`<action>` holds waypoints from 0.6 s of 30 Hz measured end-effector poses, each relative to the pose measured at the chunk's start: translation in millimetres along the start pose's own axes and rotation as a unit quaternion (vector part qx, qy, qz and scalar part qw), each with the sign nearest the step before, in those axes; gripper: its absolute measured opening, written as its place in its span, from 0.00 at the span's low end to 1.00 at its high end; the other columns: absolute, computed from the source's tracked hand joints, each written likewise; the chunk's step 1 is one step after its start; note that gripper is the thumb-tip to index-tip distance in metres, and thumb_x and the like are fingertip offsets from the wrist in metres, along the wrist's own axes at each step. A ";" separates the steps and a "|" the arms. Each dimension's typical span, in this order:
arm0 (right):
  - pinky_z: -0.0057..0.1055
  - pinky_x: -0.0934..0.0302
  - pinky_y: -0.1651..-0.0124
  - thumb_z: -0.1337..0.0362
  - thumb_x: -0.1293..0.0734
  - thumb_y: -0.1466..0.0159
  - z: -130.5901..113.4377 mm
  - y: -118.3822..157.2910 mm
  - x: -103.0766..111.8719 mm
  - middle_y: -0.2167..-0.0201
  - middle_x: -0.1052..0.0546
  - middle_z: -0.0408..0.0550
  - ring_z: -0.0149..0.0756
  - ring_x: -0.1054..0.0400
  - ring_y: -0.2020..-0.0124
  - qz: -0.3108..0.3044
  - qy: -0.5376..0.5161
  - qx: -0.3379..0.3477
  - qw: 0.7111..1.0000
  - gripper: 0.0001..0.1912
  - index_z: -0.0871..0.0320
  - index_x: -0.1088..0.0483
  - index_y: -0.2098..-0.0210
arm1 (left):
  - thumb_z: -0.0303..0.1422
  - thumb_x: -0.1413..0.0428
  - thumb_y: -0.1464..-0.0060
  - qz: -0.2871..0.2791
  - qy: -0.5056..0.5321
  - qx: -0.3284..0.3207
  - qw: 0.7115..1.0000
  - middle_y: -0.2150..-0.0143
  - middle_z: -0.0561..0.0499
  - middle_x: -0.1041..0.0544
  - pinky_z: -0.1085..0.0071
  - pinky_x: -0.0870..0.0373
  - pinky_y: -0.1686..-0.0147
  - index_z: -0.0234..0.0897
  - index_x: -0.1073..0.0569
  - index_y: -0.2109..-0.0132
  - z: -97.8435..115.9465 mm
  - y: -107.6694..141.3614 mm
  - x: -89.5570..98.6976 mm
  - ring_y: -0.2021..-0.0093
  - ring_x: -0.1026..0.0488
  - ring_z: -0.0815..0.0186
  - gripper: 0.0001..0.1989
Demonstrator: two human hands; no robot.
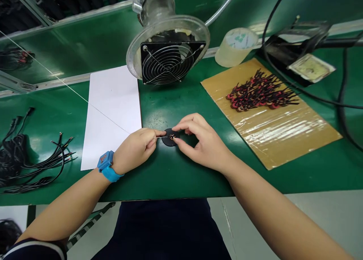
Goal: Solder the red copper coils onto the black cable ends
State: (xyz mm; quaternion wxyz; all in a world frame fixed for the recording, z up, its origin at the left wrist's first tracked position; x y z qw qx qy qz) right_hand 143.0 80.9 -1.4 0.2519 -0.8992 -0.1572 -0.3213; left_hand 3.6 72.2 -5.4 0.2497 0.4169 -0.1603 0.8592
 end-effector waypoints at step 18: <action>0.42 0.37 0.52 0.68 0.36 0.41 -10.6 0.1 -5.3 0.50 0.36 0.54 0.43 0.39 0.47 0.017 0.077 0.056 0.995 0.01 0.57 0.33 0.69 | 0.21 0.55 0.47 -0.006 0.004 0.012 1.000 0.57 0.47 0.23 0.65 0.32 0.62 0.40 0.54 0.75 -0.4 1.7 1.2 0.59 0.27 0.63 0.16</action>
Point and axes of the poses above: each hand's wrist, its own y-axis away from the middle knuckle, its own x-axis out of the back of the hand, z = x × y, the point moved 7 cm from there along -y, towards the middle knuckle
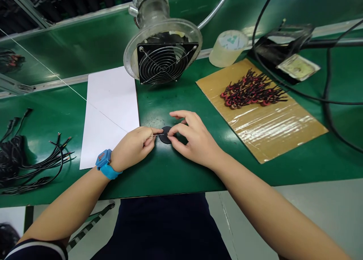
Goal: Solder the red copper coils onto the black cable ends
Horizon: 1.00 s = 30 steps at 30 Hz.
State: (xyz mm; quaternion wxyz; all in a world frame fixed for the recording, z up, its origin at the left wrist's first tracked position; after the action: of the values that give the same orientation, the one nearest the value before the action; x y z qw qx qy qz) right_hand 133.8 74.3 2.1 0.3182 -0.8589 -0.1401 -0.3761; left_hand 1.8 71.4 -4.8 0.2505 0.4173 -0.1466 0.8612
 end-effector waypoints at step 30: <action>0.38 0.36 0.59 0.69 0.34 0.42 9.6 7.0 23.3 0.66 0.25 0.46 0.35 0.32 0.63 0.088 0.015 0.006 0.996 0.06 0.53 0.29 0.65 | 0.46 0.49 0.46 -0.071 0.220 0.297 0.927 0.87 0.59 0.46 0.72 0.52 0.80 0.35 0.26 0.75 -13.3 -18.6 -1.1 0.83 0.50 0.74 0.20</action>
State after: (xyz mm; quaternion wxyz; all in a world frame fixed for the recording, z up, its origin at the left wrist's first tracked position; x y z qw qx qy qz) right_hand 158.3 75.3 11.2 0.3572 -0.8602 -0.0617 -0.3588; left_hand 4.1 92.6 -13.0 0.2014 0.2816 0.2042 0.9157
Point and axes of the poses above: each hand's wrist, its own y-axis away from the middle knuckle, its own x-axis out of the back of the hand, z = x × y, the point moved 7 cm from there along -y, towards the middle knuckle
